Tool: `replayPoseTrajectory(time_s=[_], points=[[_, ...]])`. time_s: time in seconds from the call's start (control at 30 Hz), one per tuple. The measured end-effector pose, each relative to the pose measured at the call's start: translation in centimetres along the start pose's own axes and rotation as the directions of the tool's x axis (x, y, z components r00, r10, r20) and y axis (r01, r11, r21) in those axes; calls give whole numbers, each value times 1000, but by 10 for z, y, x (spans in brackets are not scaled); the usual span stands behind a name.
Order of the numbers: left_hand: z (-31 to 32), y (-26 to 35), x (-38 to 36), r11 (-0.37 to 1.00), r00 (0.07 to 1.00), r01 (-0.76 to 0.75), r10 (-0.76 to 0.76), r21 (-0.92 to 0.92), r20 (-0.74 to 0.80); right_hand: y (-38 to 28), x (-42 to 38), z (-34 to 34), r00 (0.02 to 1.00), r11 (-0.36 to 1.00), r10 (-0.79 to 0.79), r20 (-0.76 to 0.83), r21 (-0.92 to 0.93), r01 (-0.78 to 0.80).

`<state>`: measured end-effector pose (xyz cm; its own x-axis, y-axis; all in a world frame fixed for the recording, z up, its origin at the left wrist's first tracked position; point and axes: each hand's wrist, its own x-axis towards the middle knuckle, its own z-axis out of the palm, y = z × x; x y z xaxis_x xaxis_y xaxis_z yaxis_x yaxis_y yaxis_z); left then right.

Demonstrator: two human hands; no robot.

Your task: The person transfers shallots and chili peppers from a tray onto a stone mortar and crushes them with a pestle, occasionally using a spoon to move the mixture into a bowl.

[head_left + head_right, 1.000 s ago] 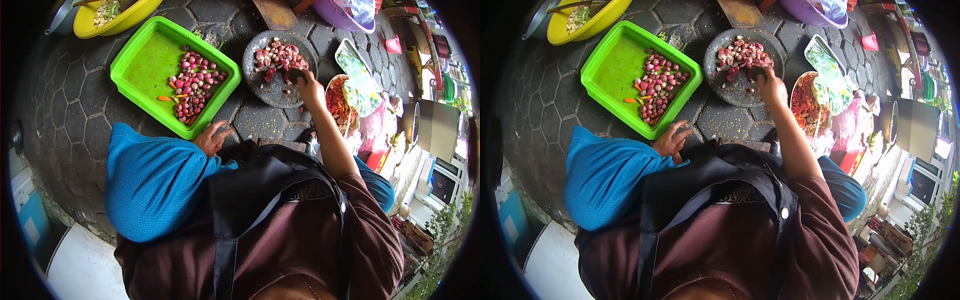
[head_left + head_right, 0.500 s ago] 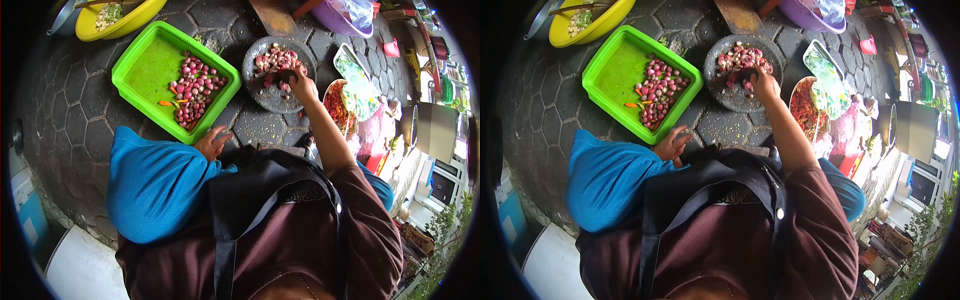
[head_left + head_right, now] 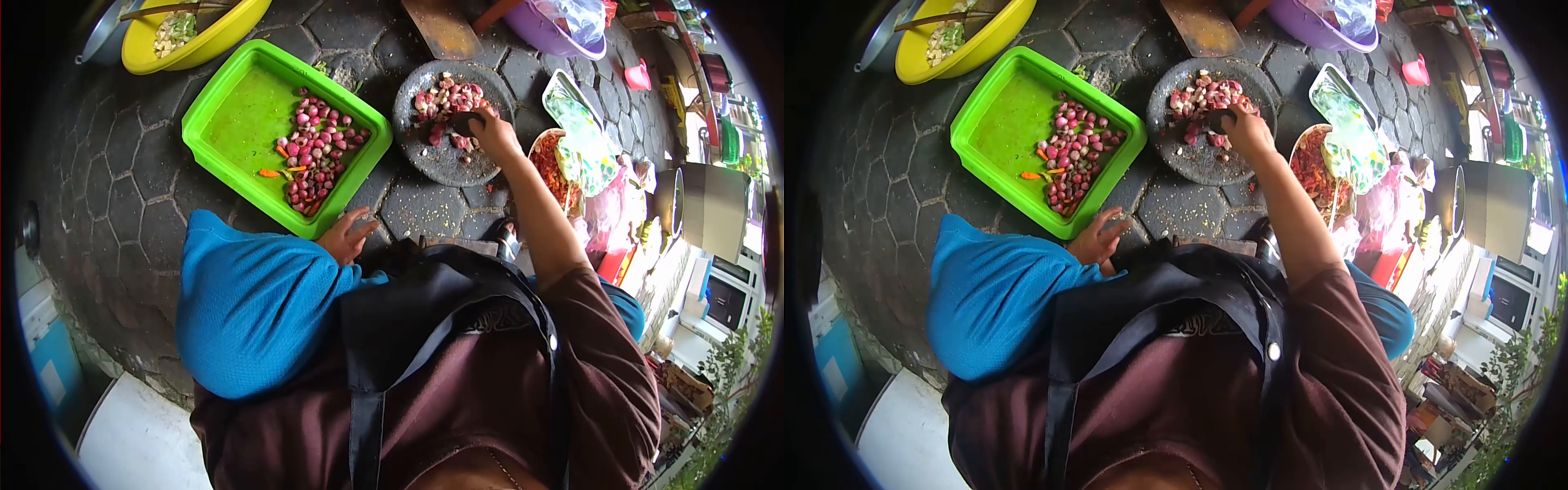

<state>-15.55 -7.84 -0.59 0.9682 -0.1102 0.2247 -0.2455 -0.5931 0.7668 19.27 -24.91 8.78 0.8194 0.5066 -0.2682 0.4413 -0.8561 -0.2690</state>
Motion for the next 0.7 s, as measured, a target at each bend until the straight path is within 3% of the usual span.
replayPoseTrajectory(time_s=[0.1,0.13,0.17,0.23,0.3,0.4,0.43,0.53,0.57,0.63,0.7], points=[[0,-2,7,1000,999,6,-6,0,-36,-15,-13,-30,997,994,6,-79,111,3],[-2,3,4,1000,998,4,-6,-20,-65,-15,-14,-26,977,995,-41,-211,80,59],[-1,4,1,1000,998,11,-13,-20,-59,-25,-19,-28,973,997,-14,-230,67,30],[-1,2,6,1000,998,10,-12,-30,-65,-19,-9,3,994,990,72,-87,-111,-82],[2,-7,8,999,996,-40,42,30,-78,-16,-15,20,998,993,56,-27,-104,-59],[7,-6,-1,1000,997,-26,25,-14,-72,16,12,15,1000,998,-8,7,60,8],[1,-4,4,1000,998,-22,22,-9,-61,9,10,2,1000,999,-13,2,38,13],[-1,4,5,1000,998,13,-14,-27,-63,-14,-10,-21,989,990,32,-146,139,-12],[-2,4,5,999,997,11,-14,-30,-79,-17,-14,-15,978,994,13,-210,109,10],[2,2,4,999,997,11,-15,-48,-72,-7,-7,19,994,994,55,-91,-94,-64],[1,-1,6,1000,998,-19,19,3,-57,-14,-11,20,993,990,113,-28,-86,-115]])
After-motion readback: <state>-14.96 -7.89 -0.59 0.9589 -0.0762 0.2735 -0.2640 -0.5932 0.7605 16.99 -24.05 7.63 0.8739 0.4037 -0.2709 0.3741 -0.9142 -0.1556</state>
